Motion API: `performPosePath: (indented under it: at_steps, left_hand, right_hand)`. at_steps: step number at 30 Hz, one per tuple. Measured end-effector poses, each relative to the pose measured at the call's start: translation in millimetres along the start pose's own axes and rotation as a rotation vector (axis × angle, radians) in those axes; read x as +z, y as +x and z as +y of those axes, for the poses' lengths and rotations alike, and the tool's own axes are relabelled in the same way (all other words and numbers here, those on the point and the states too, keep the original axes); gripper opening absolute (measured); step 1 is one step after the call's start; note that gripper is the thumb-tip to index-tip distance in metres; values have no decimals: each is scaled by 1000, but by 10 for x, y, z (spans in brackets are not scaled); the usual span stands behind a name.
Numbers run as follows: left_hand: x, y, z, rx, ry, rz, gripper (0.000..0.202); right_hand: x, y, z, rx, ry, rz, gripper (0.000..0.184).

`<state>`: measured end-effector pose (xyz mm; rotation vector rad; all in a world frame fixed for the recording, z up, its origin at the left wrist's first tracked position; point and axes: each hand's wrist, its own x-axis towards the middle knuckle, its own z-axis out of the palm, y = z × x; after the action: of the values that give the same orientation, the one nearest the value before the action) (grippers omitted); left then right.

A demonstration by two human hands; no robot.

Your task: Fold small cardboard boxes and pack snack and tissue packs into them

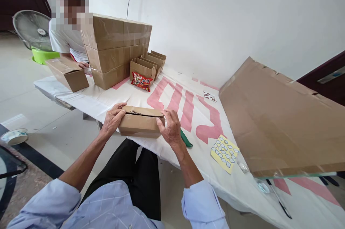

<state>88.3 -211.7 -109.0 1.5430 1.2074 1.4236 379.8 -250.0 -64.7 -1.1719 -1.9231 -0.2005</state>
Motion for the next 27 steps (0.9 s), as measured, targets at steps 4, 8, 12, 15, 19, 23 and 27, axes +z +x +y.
performPosePath:
  at_steps: [4, 8, 12, 15, 19, 23, 27]
  left_hand:
    - [12, -99, 18, 37, -8, 0, 34]
    - [30, -192, 48, 128, 34, -2, 31]
    - [33, -238, 58, 162, 49, 6, 34]
    - [52, -243, 48, 145, 37, 8, 37]
    - [89, -232, 29, 111, -13, 34, 40]
    - [50, -249, 27, 101, -39, 48, 40]
    - [-46, -287, 32, 78, -56, 45, 40]
  right_hand:
    - [8, 49, -114, 9, -9, -78, 26]
    - [144, 215, -373, -114, 33, -280, 30]
    - [327, 254, -605, -199, 40, -406, 35]
    - [388, 165, -689, -202, -24, -400, 43]
    - [334, 17, -703, -215, -48, -383, 42]
    - [66, -67, -513, -105, 22, -224, 34]
    - [-284, -160, -200, 182, 88, -45, 31]
